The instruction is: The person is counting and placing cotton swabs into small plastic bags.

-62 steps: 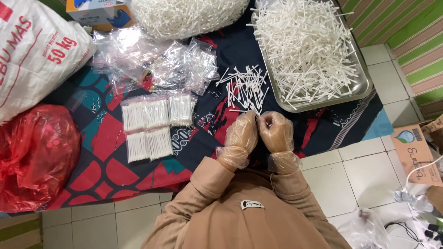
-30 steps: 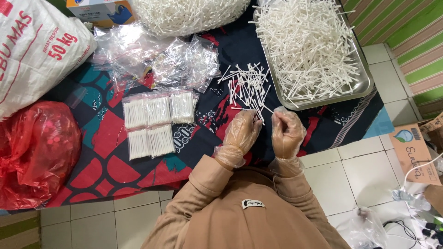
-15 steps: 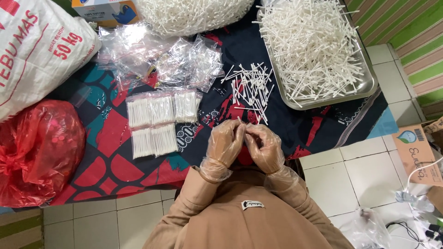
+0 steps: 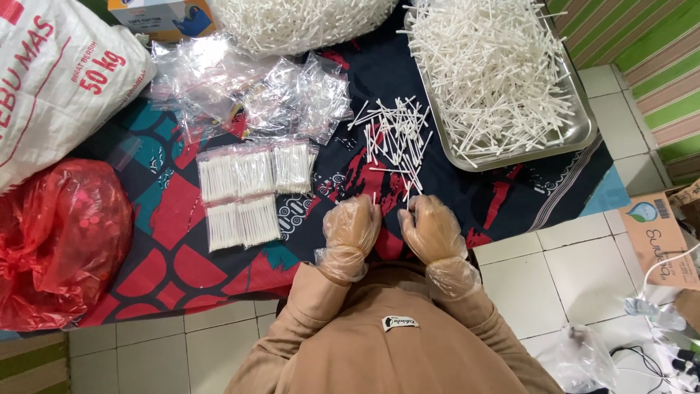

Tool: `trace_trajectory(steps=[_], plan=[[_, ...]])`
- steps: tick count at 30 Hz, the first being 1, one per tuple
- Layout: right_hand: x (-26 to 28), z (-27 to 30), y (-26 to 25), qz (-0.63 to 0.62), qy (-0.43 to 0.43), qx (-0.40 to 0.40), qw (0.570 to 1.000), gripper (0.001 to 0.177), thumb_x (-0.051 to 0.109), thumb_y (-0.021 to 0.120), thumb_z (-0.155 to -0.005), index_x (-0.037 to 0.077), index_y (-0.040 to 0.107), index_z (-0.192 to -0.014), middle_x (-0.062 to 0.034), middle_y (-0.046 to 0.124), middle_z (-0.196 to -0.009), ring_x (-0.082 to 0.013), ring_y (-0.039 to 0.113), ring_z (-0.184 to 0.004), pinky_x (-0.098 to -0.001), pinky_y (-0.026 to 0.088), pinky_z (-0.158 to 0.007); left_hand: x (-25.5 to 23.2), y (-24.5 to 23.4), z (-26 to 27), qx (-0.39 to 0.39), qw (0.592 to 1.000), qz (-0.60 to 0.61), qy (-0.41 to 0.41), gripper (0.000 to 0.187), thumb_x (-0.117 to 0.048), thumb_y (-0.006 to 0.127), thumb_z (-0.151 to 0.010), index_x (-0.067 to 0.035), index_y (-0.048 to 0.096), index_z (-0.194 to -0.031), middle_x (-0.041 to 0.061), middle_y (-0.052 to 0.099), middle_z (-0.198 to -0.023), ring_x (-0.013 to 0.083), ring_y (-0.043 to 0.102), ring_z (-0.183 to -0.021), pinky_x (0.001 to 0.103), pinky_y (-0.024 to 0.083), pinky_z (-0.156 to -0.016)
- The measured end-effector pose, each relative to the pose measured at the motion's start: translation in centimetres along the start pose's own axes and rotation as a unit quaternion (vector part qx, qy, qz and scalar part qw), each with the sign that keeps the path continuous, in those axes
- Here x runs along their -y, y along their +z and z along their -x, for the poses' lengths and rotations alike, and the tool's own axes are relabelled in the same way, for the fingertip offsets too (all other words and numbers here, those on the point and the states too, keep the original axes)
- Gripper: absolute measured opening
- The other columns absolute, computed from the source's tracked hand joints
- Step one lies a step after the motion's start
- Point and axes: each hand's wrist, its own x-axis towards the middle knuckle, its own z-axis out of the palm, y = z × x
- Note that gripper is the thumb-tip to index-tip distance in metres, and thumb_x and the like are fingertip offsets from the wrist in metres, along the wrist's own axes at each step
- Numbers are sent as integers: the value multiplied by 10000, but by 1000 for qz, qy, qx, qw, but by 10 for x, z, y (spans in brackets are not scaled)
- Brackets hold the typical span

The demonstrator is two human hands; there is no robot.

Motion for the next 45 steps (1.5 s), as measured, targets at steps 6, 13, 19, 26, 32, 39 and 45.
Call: trace_trajectory(steps=[6,13,19,26,32,39,45], plan=[[-7,-8,12,98,-14,28,995,244,343,528,-954,145,627,-851,-83,630,-707,-333,722,-649,-441,582,-585,4,3,0,44,999,2,-11,359,-457,650,-850,-185,552,-637,74,628,-605,347,704,-670,483,562,-563],[5,-9,-19,-13,1,34,999,161,265,571,-951,116,630,-934,-152,661,-784,-429,724,-737,-519,580,-638,5,-1,0,41,999,32,-15,368,-482,668,-853,-186,555,-666,82,615,-595,372,697,-654,502,557,-563],[18,-3,-36,-321,107,80,937,99,148,582,-982,100,654,-933,-96,698,-644,-235,712,-556,-333,561,-510,-12,-50,-6,-10,995,97,19,348,-512,642,-932,-244,596,-715,54,616,-593,326,689,-619,472,546,-534],[62,5,-66,-340,70,86,934,118,64,633,-898,108,715,-970,-163,765,-817,-349,763,-793,-416,589,-643,-27,-83,0,-34,955,286,77,87,-293,700,-933,-217,706,-892,58,695,-719,307,722,-721,404,584,-614],[65,4,-63,-307,13,76,948,159,172,714,-903,120,755,-1048,-145,783,-941,-358,749,-889,-431,595,-683,-5,-77,5,-19,973,231,19,170,-304,702,-915,-207,694,-776,47,680,-642,296,712,-665,406,560,-578],[59,-2,-47,-160,-140,68,975,262,205,679,-911,89,717,-1143,-152,747,-1007,-375,728,-951,-467,581,-789,14,-30,11,40,997,66,-31,342,-468,682,-880,-218,605,-660,53,619,-559,342,686,-623,459,549,-551],[55,-3,-40,-129,-149,61,979,288,204,659,-922,74,707,-1174,-169,734,-1014,-383,723,-970,-465,577,-797,8,-19,4,44,998,33,-33,385,-477,686,-882,-199,575,-641,76,628,-565,373,698,-634,488,548,-549]])
